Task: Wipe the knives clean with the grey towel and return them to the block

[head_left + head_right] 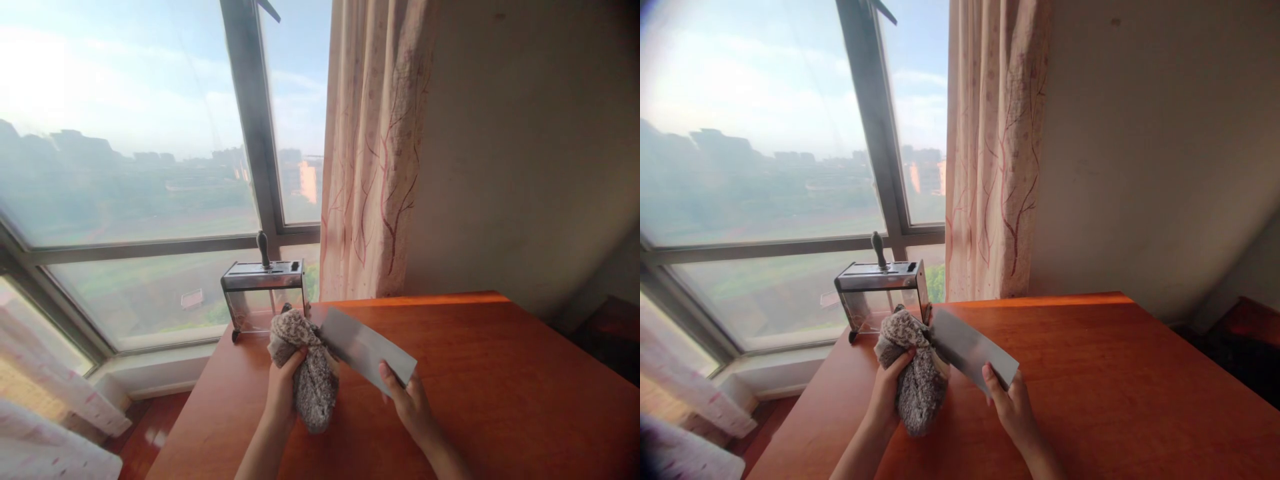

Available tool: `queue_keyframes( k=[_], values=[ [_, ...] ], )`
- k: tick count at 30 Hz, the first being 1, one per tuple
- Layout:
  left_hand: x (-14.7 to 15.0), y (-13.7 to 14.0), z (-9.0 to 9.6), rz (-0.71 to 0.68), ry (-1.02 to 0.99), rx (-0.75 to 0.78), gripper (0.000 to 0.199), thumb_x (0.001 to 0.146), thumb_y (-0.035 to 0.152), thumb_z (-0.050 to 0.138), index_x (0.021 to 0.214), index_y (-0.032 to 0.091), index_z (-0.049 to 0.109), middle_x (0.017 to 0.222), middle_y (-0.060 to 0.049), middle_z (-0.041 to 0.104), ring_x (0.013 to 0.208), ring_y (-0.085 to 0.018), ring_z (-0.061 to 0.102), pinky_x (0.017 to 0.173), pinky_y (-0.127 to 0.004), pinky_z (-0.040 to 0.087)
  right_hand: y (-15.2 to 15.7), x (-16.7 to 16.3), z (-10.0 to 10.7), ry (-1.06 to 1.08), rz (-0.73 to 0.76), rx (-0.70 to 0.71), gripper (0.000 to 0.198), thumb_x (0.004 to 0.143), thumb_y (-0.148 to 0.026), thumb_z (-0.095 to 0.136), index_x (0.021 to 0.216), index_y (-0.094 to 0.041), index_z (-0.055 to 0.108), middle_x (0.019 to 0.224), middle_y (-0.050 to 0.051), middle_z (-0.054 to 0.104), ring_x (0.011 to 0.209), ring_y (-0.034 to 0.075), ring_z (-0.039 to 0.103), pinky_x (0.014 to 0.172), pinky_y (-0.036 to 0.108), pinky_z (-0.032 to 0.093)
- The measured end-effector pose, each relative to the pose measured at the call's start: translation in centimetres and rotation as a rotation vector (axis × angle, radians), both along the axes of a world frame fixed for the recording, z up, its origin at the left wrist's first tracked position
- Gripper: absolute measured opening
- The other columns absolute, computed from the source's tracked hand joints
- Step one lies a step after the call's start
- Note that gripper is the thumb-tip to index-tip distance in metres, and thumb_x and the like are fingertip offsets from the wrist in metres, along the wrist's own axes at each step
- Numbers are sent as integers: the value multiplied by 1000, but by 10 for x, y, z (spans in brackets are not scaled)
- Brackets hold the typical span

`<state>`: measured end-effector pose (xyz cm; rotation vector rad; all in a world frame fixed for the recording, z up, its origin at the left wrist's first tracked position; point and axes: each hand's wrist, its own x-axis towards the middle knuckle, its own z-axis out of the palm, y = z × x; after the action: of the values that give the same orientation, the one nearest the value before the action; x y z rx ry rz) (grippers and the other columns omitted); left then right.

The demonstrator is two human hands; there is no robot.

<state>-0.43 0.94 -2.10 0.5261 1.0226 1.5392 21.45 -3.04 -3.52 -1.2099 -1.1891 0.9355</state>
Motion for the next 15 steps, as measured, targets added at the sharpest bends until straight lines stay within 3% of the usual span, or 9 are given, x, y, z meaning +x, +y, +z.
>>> queue_keyframes(
  k=[3,7,15],
  values=[
    [-5,3,3,96,-140,-29,35,70,15,71,104,15,64,84,-6,75,75,-24,73,68,-32,58,-2,-2,7,46,-35,-20,44,78,-62,57,61,-21,53,49,-2,49,45,16,49,45,27,40],
    [-8,3,7,71,-244,-87,28,73,15,68,101,14,65,82,-8,75,74,-24,73,70,-33,59,-3,-5,10,50,-29,-17,46,78,-63,56,60,-21,51,48,-2,47,44,15,47,45,26,39],
    [6,-3,1,-70,-37,-6,43,65,21,79,105,15,63,94,-10,75,81,-27,72,74,-36,57,3,1,-6,-4,-26,43,42,81,-58,56,61,-21,54,48,-1,52,43,16,52,43,26,41]
  ],
)
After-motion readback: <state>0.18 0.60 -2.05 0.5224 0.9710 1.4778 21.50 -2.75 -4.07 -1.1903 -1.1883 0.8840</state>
